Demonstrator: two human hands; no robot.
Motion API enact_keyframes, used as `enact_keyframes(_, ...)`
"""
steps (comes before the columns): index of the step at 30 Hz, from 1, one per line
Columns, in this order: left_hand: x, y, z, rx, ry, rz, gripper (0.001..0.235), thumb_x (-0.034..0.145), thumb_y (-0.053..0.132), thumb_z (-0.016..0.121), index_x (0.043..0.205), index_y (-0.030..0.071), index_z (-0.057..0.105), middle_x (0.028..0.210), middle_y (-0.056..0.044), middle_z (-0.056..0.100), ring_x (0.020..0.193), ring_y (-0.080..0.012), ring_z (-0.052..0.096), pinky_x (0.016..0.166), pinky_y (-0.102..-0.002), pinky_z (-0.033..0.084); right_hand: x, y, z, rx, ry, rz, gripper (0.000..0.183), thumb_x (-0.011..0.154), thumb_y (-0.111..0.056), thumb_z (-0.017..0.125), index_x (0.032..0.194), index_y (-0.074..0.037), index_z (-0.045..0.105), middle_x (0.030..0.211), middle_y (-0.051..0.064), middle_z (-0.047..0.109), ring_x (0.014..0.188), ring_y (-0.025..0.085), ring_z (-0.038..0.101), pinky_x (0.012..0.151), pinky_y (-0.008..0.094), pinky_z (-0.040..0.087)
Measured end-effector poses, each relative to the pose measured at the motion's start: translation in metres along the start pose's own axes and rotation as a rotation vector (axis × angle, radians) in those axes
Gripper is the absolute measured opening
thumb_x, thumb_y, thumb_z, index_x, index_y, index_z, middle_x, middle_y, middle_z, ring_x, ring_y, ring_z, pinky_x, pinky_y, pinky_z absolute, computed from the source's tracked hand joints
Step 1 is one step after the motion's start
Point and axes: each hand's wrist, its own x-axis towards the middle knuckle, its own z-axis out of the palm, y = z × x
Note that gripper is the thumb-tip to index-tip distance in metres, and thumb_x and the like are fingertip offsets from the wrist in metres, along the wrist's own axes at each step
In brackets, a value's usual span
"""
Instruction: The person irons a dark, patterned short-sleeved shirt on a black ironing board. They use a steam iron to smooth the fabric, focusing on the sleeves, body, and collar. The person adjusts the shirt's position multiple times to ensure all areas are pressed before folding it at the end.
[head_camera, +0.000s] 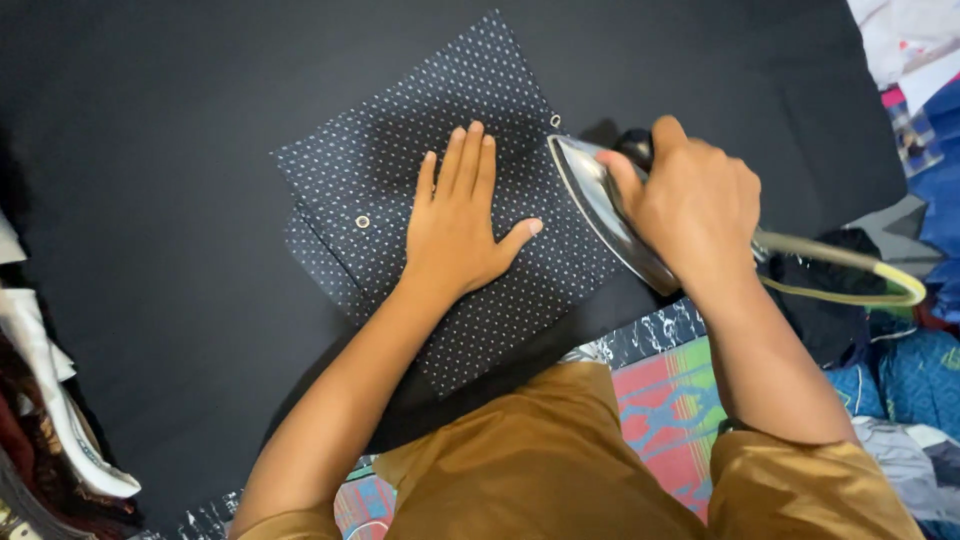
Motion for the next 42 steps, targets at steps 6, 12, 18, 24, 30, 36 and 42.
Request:
enact_keyframes(6, -0.002, 0.003, -0.009, -0.011, 0.018, -0.004, 0.102, 0.098, 0.073, 0.044, 0.163, -0.003, 0.022, 0.172, -0.021, 0.017, 0.160, -0.0310, 0.011, 0.129, -0.055, 0.001, 0.015, -0.003, -0.006, 0.031, -0.099, 0.047, 0.058, 0.108, -0.062, 0.057, 0.110, -0.004, 0.063, 0.091, 0.027, 0.072, 0.087, 0.055, 0.071, 0.075, 0.061, 0.054)
enact_keyframes(12, -0.054, 0.034, 0.007, 0.110, 0.149, 0.166, 0.092, 0.102, 0.067, 0.037, 0.158, -0.006, 0.030, 0.168, -0.023, 0.026, 0.157, -0.0363, 0.023, 0.127, -0.058, 0.019, 0.018, 0.010, 0.019, -0.168, 0.048, -0.043, 0.062, 0.112, -0.071, 0.057, 0.098, -0.010, 0.058, 0.078, 0.016, 0.073, 0.068, 0.048, 0.071, 0.053, 0.056, 0.050)
enact_keyframes(18, -0.100, 0.036, 0.010, 0.167, 0.116, 0.232, 0.089, 0.100, 0.067, 0.049, 0.157, 0.000, 0.039, 0.166, -0.018, 0.033, 0.155, -0.0316, 0.031, 0.124, -0.055, 0.028, -0.005, 0.020, 0.001, -0.176, -0.040, -0.180, 0.061, 0.108, -0.073, 0.057, 0.097, -0.013, 0.058, 0.081, 0.012, 0.073, 0.077, 0.045, 0.072, 0.055, 0.053, 0.050)
enact_keyframes(24, -0.101, 0.036, 0.009, 0.211, 0.103, 0.237, 0.090, 0.095, 0.069, 0.055, 0.155, 0.003, 0.043, 0.166, -0.017, 0.034, 0.155, -0.0315, 0.030, 0.123, -0.055, 0.029, -0.006, 0.023, 0.003, -0.184, -0.006, -0.290, 0.059, 0.104, -0.076, 0.059, 0.097, -0.018, 0.060, 0.077, 0.003, 0.071, 0.075, 0.035, 0.072, 0.051, 0.046, 0.047)
enact_keyframes(30, -0.128, 0.033, 0.014, 0.195, 0.048, 0.219, 0.085, 0.096, 0.062, 0.056, 0.159, 0.006, 0.038, 0.168, -0.016, 0.030, 0.156, -0.0306, 0.028, 0.125, -0.052, 0.025, 0.001, 0.013, -0.001, -0.020, -0.042, -0.628, 0.055, 0.098, -0.068, 0.060, 0.074, -0.019, 0.050, 0.064, -0.004, 0.059, 0.056, 0.028, 0.061, 0.044, 0.042, 0.038)
enact_keyframes(36, -0.140, 0.025, 0.018, 0.210, 0.078, 0.265, 0.068, 0.105, 0.055, 0.049, 0.158, 0.013, 0.043, 0.166, -0.012, 0.037, 0.153, -0.0265, 0.035, 0.121, -0.047, 0.030, 0.001, -0.009, 0.014, -0.102, 0.183, -0.563, 0.058, 0.105, -0.072, 0.064, 0.082, -0.021, 0.051, 0.075, -0.007, 0.060, 0.064, 0.026, 0.065, 0.045, 0.041, 0.037)
enact_keyframes(42, -0.141, 0.023, 0.018, 0.256, 0.067, 0.303, 0.069, 0.105, 0.054, 0.051, 0.158, 0.011, 0.042, 0.166, -0.015, 0.036, 0.153, -0.0292, 0.035, 0.123, -0.048, 0.029, 0.004, -0.028, 0.005, -0.020, 0.159, -0.704, 0.049, 0.102, -0.066, 0.066, 0.080, -0.023, 0.056, 0.073, -0.005, 0.063, 0.066, 0.023, 0.067, 0.046, 0.041, 0.040)
